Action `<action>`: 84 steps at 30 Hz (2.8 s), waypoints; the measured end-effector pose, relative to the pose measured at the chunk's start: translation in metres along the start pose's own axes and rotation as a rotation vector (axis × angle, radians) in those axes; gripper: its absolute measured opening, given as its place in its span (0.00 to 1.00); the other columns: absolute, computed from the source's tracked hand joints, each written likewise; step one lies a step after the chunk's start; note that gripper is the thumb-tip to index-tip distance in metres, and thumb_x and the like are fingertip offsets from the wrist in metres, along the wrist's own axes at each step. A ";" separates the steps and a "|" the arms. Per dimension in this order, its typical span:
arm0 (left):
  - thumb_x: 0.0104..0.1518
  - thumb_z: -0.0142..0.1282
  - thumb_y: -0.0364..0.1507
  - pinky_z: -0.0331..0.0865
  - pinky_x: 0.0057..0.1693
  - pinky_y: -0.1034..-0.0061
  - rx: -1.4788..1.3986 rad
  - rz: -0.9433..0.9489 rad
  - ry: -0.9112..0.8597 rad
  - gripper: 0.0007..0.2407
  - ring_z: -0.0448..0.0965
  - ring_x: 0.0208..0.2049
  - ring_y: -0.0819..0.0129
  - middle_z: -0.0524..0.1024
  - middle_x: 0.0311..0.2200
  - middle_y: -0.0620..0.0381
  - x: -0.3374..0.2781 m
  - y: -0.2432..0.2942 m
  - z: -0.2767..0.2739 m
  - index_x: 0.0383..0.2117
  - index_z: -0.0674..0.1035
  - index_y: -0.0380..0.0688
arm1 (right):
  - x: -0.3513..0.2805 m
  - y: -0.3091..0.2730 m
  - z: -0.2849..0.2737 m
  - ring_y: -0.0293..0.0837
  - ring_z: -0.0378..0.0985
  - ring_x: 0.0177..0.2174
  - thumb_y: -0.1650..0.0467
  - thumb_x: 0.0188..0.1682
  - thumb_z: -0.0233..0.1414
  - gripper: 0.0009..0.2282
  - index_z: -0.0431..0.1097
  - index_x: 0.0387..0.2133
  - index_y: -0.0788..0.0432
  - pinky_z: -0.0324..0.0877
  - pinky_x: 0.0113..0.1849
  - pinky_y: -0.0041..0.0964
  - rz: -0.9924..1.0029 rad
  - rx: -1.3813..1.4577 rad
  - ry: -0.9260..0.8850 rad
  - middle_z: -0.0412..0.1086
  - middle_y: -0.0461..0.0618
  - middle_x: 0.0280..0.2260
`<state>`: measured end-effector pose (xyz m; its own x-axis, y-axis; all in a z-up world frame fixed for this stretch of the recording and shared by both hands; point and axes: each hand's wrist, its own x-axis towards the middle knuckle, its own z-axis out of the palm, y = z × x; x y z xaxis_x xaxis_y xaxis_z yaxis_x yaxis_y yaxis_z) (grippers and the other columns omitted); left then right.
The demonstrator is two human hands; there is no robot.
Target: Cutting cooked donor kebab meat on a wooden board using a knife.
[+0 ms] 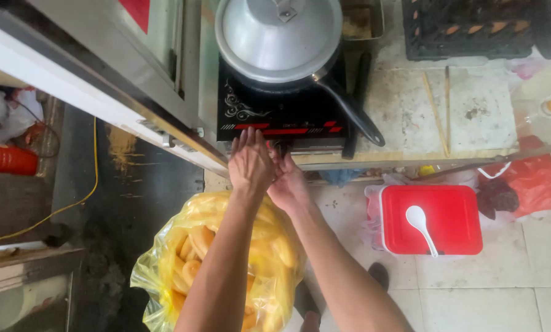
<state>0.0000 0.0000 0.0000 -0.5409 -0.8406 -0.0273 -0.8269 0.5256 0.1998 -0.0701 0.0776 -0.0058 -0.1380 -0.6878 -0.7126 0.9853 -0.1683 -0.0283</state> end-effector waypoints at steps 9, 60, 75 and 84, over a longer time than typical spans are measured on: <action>0.57 0.47 0.34 0.57 0.69 0.61 0.096 0.061 0.056 0.26 0.67 0.66 0.51 0.69 0.63 0.40 -0.015 0.010 -0.018 0.63 0.70 0.35 | 0.005 0.025 0.012 0.31 0.65 0.24 0.68 0.58 0.51 0.13 0.70 0.22 0.56 0.58 0.27 0.16 -0.533 -0.384 0.134 0.66 0.40 0.22; 0.50 0.54 0.40 0.77 0.49 0.61 -0.444 -0.322 -0.230 0.17 0.82 0.43 0.47 0.84 0.44 0.54 -0.083 0.079 -0.042 0.47 0.84 0.64 | -0.504 -0.350 -0.039 0.44 0.55 0.12 0.72 0.52 0.53 0.16 0.80 0.50 0.69 0.45 0.15 0.34 -0.629 -1.261 0.581 0.64 0.59 0.15; 0.53 0.62 0.22 0.79 0.41 0.78 -1.241 -0.169 -0.443 0.24 0.86 0.30 0.66 0.86 0.30 0.49 -0.174 0.297 -0.252 0.60 0.76 0.39 | -0.593 -0.354 0.088 0.31 0.60 0.11 0.71 0.51 0.51 0.18 0.72 0.54 0.65 0.53 0.11 0.22 -0.953 -1.176 -0.103 0.69 0.47 0.18; 0.55 0.55 0.20 0.74 0.42 0.76 -1.259 -0.338 -0.536 0.18 0.84 0.33 0.63 0.86 0.39 0.47 -0.198 0.299 -0.262 0.55 0.80 0.37 | -0.562 -0.314 0.176 0.43 0.73 0.17 0.64 0.51 0.50 0.18 0.71 0.55 0.53 0.66 0.20 0.37 -1.180 -1.614 0.295 0.75 0.47 0.21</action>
<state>-0.1002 0.2892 0.3221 -0.5745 -0.5999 -0.5569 -0.3921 -0.3955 0.8306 -0.3192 0.3930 0.5267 -0.8031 -0.5934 0.0542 -0.3635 0.4159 -0.8336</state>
